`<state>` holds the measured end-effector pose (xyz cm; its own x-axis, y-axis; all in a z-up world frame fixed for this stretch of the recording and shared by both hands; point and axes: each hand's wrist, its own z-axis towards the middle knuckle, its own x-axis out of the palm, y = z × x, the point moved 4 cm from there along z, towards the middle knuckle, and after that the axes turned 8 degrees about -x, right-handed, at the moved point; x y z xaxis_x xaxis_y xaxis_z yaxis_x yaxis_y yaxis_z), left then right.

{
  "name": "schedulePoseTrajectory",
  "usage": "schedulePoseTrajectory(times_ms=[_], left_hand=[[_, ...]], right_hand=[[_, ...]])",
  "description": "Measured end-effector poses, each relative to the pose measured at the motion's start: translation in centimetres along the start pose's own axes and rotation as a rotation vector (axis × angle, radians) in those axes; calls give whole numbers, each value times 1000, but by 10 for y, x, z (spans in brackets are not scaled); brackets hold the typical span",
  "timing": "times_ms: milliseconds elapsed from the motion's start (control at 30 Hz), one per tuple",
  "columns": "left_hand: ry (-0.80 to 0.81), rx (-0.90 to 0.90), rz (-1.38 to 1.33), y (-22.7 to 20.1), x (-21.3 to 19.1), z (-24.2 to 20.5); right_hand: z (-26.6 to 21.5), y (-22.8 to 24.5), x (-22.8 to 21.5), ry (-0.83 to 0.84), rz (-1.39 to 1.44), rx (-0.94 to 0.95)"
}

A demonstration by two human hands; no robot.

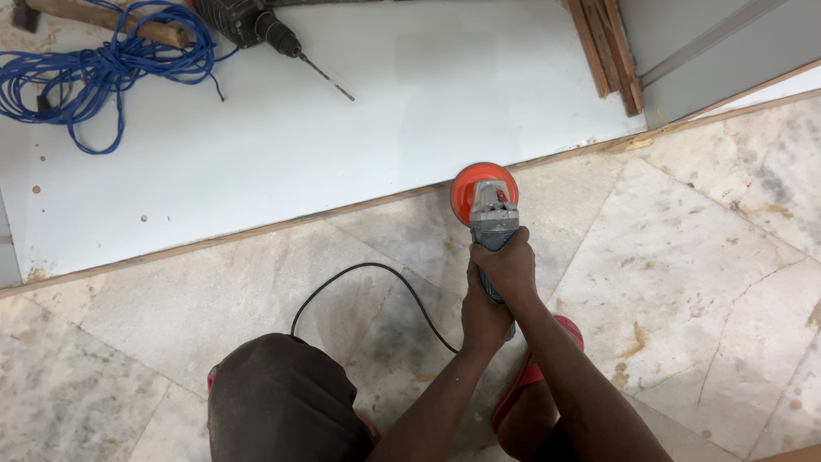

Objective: The person uses an angle grinder with a sanding disc to smooth the edges of a wooden frame installed on the floor. They move the tool along the base of the frame, focusing on corners and straight sections.

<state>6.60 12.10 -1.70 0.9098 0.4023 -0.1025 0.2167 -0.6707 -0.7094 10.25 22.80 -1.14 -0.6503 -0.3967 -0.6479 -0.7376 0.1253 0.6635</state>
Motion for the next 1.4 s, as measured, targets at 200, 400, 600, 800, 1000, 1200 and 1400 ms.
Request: schedulePoseTrajectory(times_ms=[200, 400, 600, 800, 1000, 1200, 1400], left_hand=[[23, -18, 61, -12, 16, 3], [48, 13, 116, -22, 32, 5], [48, 85, 101, -33, 50, 7], [82, 49, 144, -38, 73, 13], [90, 102, 186, -44, 96, 22], [107, 80, 191, -50, 117, 26], [105, 83, 263, -56, 140, 32]], right_hand=[[10, -13, -17, -50, -4, -7], [21, -29, -31, -69, -17, 9], [30, -40, -50, -105, -19, 13], [39, -46, -72, -123, -1, 47], [49, -56, -91, -127, 11, 69], [62, -71, -109, -162, 5, 66], [72, -82, -129, -189, 33, 62]])
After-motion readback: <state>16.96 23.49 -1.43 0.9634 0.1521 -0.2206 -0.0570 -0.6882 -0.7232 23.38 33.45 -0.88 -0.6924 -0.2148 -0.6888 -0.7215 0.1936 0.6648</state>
